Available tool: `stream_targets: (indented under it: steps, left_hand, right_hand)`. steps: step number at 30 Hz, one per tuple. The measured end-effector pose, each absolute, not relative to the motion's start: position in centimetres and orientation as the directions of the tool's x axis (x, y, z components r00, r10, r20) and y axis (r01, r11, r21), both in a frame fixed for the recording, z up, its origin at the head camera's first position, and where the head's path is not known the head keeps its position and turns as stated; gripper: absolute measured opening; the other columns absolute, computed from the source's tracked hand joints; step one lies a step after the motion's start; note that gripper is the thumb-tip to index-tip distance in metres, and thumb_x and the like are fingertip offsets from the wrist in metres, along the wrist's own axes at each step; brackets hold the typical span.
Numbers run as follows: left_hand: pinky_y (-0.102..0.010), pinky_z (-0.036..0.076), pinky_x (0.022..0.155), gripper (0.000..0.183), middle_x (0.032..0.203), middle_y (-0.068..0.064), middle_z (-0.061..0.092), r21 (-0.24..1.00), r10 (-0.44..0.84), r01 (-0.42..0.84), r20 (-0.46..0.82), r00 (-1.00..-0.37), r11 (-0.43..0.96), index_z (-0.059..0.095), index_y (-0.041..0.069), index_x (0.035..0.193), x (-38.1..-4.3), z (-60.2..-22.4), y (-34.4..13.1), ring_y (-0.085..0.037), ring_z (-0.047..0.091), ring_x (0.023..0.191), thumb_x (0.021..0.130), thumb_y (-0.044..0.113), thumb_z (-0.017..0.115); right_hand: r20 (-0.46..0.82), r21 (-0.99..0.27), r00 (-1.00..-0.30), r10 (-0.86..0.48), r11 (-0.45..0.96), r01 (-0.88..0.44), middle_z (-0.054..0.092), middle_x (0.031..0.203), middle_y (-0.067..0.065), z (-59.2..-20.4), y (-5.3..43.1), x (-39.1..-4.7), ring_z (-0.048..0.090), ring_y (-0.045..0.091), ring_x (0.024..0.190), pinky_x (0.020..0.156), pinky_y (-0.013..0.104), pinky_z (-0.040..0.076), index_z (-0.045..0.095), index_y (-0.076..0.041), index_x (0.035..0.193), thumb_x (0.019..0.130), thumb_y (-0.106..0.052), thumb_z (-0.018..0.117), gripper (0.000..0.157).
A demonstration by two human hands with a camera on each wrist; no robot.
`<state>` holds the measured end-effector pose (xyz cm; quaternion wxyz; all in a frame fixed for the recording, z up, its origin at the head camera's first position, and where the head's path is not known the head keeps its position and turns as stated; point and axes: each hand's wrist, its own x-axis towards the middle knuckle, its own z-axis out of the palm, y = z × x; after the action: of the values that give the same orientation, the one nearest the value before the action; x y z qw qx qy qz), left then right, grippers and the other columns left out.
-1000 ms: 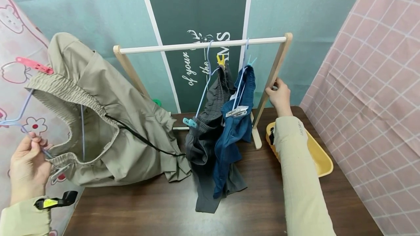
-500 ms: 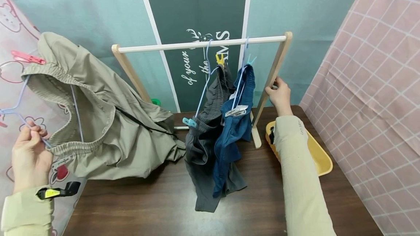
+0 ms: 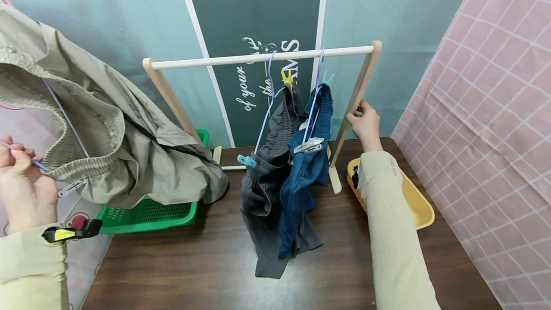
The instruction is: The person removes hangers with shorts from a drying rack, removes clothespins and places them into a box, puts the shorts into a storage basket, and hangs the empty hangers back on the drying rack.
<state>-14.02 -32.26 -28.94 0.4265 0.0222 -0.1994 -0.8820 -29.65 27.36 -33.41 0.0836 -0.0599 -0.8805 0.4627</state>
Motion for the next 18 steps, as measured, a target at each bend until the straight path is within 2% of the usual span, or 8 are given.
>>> stream_targets:
  steps: [3, 9, 12, 18]
  left_hand:
    - [-0.022, 0.037, 0.049, 0.013, 0.072, -0.013, 0.046, 0.379, -0.779, 0.771, 0.174, -0.603, -0.512, 0.053, -0.015, 0.1, -14.1, -28.5, -32.2, -0.018, 0.04, 0.056, 0.087, -0.016, 0.049]
    - [-0.02, 0.037, 0.049, 0.01, 0.068, -0.011, 0.046, 0.382, -0.828, 0.806, 0.157, -0.538, -0.451, 0.055, -0.015, 0.096, -14.0, -27.7, -32.5, -0.015, 0.038, 0.052, 0.086, -0.017, 0.052]
    - [-0.02, 0.038, 0.05, 0.01, 0.073, -0.011, 0.048, 0.37, -0.85, 0.827, 0.154, -0.504, -0.423, 0.055, -0.015, 0.095, -13.9, -27.3, -32.8, -0.015, 0.042, 0.057, 0.085, -0.016, 0.053]
    - [-0.018, 0.037, 0.05, 0.017, 0.084, -0.011, 0.052, 0.36, -0.869, 0.841, 0.137, -0.475, -0.403, 0.055, -0.015, 0.102, -13.8, -26.9, -33.1, -0.014, 0.048, 0.07, 0.086, -0.017, 0.049]
  right_hand:
    - [0.093, -0.82, -0.978, 0.188, 0.572, 0.032, 0.042, 0.145, 0.026, -33.4, 27.3, -29.7, 0.044, 0.04, 0.133, 0.105, 0.051, 0.04, 0.033, -0.007, 0.147, 0.096, -0.014, 0.043, 0.053]
    - [0.091, -0.818, -0.977, 0.19, 0.575, 0.035, 0.043, 0.144, 0.025, -33.5, 27.3, -29.8, 0.044, 0.039, 0.132, 0.106, 0.051, 0.04, 0.035, -0.007, 0.147, 0.096, -0.014, 0.044, 0.052]
    - [0.095, -0.821, -0.978, 0.186, 0.571, 0.029, 0.043, 0.144, 0.026, -33.5, 27.3, -29.8, 0.044, 0.039, 0.132, 0.105, 0.051, 0.04, 0.036, -0.006, 0.146, 0.096, -0.014, 0.044, 0.051]
    - [0.102, -0.816, -0.978, 0.184, 0.577, 0.023, 0.044, 0.143, 0.026, -33.5, 27.4, -29.7, 0.045, 0.039, 0.132, 0.105, 0.051, 0.041, 0.038, -0.004, 0.144, 0.095, -0.014, 0.044, 0.05]
